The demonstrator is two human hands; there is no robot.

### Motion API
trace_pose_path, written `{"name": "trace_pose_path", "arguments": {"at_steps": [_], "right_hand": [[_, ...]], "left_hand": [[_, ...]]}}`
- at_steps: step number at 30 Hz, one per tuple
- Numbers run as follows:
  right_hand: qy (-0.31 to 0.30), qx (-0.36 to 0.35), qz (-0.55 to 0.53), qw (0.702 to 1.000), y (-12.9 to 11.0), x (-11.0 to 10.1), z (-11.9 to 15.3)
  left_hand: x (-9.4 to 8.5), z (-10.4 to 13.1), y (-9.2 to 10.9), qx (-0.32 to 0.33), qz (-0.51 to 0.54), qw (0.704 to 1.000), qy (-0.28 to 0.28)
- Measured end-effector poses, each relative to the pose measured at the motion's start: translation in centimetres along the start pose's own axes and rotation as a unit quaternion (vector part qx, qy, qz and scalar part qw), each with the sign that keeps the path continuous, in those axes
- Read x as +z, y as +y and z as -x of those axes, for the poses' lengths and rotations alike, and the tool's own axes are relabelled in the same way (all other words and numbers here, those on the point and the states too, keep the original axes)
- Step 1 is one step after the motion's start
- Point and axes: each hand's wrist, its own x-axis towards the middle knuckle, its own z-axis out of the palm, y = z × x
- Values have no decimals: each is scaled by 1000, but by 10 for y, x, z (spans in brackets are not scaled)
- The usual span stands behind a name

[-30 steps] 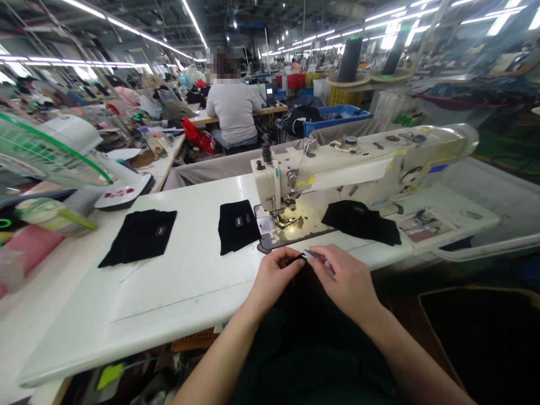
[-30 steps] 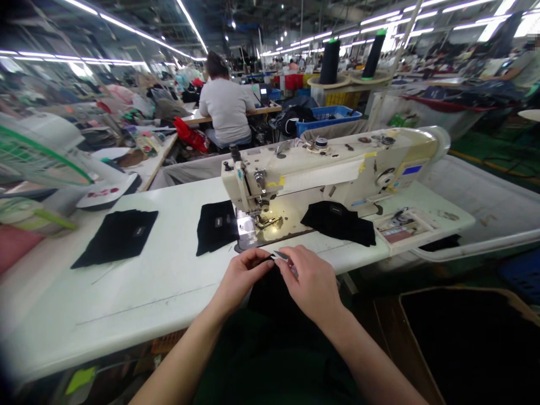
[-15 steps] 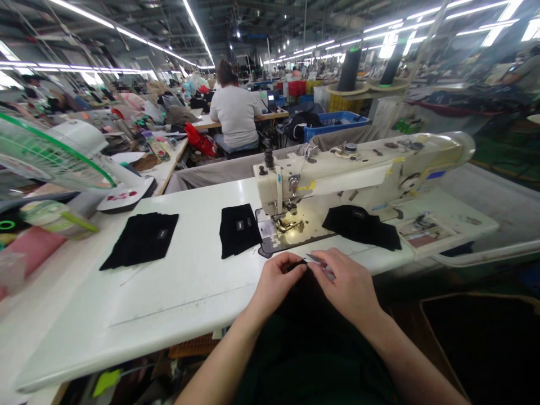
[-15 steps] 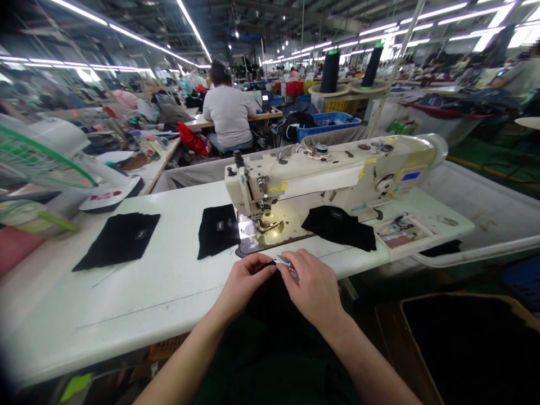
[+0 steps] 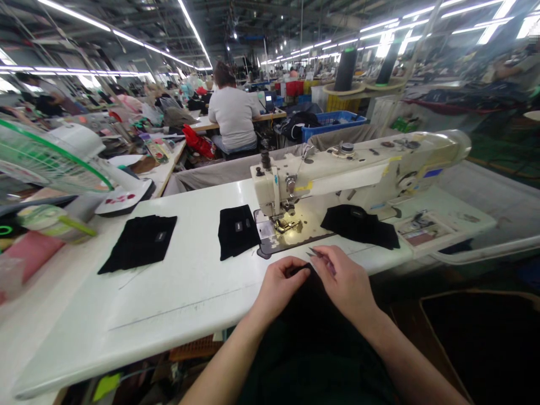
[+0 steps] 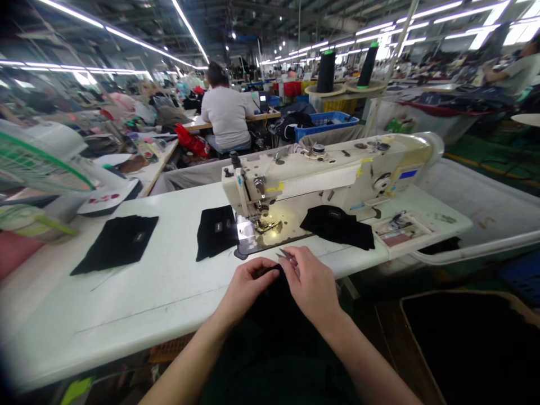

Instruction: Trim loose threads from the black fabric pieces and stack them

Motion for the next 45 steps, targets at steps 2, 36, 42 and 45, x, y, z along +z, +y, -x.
{"name": "trace_pose_path", "arguments": {"at_steps": [2, 36, 42, 45], "right_hand": [[-13, 66, -52, 996, 0, -1, -1], [-21, -139, -15, 990, -15, 5, -4], [-63, -158, 61, 984, -15, 4, -5], [-62, -90, -5, 994, -16, 5, -8]], "left_hand": [[0, 1, 2, -10, -1, 1000, 4], [-8, 17, 11, 63, -61, 996, 12], [-6, 20, 8, 156, -235, 959, 35], [-7, 19, 10, 137, -199, 970, 28]]}}
